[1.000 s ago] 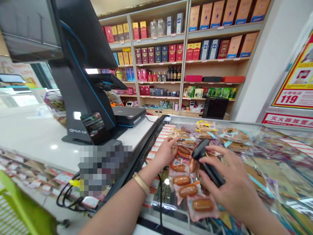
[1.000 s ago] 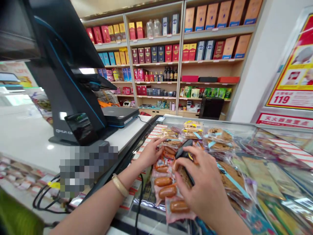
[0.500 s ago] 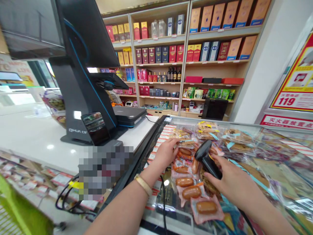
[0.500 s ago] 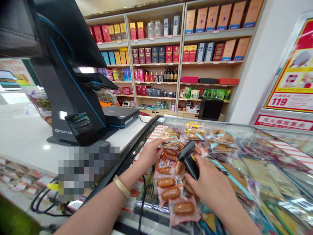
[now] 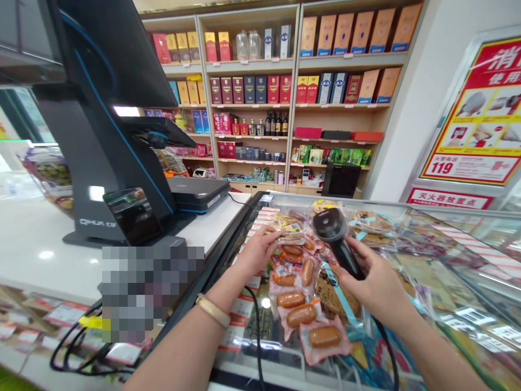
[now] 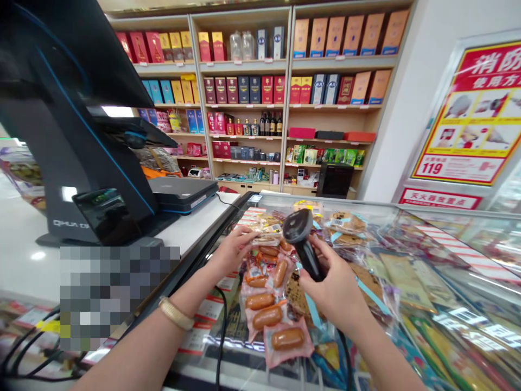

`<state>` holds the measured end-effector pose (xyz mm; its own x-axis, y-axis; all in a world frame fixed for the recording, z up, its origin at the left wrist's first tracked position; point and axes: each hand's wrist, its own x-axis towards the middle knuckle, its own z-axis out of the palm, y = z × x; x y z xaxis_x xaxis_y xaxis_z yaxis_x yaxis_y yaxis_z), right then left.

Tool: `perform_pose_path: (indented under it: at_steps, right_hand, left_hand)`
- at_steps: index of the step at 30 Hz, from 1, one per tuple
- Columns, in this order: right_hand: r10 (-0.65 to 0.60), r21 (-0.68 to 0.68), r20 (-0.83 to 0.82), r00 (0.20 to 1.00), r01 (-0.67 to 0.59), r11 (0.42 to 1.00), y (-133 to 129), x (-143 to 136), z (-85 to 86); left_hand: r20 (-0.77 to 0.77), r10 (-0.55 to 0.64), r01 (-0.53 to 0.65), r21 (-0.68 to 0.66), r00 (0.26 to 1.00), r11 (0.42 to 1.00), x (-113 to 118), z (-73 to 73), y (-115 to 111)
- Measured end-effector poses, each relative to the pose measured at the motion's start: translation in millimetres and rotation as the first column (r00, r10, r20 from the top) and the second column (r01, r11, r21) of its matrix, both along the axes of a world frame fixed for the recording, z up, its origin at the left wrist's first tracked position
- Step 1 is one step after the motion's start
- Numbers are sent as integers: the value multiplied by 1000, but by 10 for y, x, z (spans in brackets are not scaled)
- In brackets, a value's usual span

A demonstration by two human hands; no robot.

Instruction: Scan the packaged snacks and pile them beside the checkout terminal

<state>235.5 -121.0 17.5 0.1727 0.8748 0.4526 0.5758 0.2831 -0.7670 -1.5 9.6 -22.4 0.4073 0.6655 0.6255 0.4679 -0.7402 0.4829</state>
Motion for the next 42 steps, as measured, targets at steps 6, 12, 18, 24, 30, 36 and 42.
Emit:
perform_pose_path:
  at_steps: [6, 12, 18, 24, 30, 36, 42]
  right_hand:
    - [-13, 50, -76, 997, 17, 999, -87, 53, 135]
    - [142, 16, -167, 976, -141, 990, -104, 48, 131]
    - [153, 17, -38, 987, -153, 988, -112, -14, 129]
    - [221, 64, 111, 969, -228, 971, -162, -134, 102]
    - [190, 87, 394, 899, -242, 966, -201, -165, 38]
    - [117, 126, 429, 896, -188, 974, -194, -162, 35]
    - [44, 123, 446, 894, -110, 986, -163, -133, 13]
  left_hand:
    - [642, 230, 101, -435, 731, 895, 37, 68, -26]
    - [857, 281, 425, -469, 433, 774, 112, 191, -150]
    - [838, 209, 409, -445, 504, 796, 211, 177, -255]
    - [727, 199, 276, -478, 657, 834, 274, 118, -269]
    - [546, 135, 81, -353, 827, 932, 236, 137, -261]
    - [511, 125, 74, -351, 850, 933, 251, 150, -288]
    - [494, 108, 65, -321, 863, 945, 263, 153, -325]
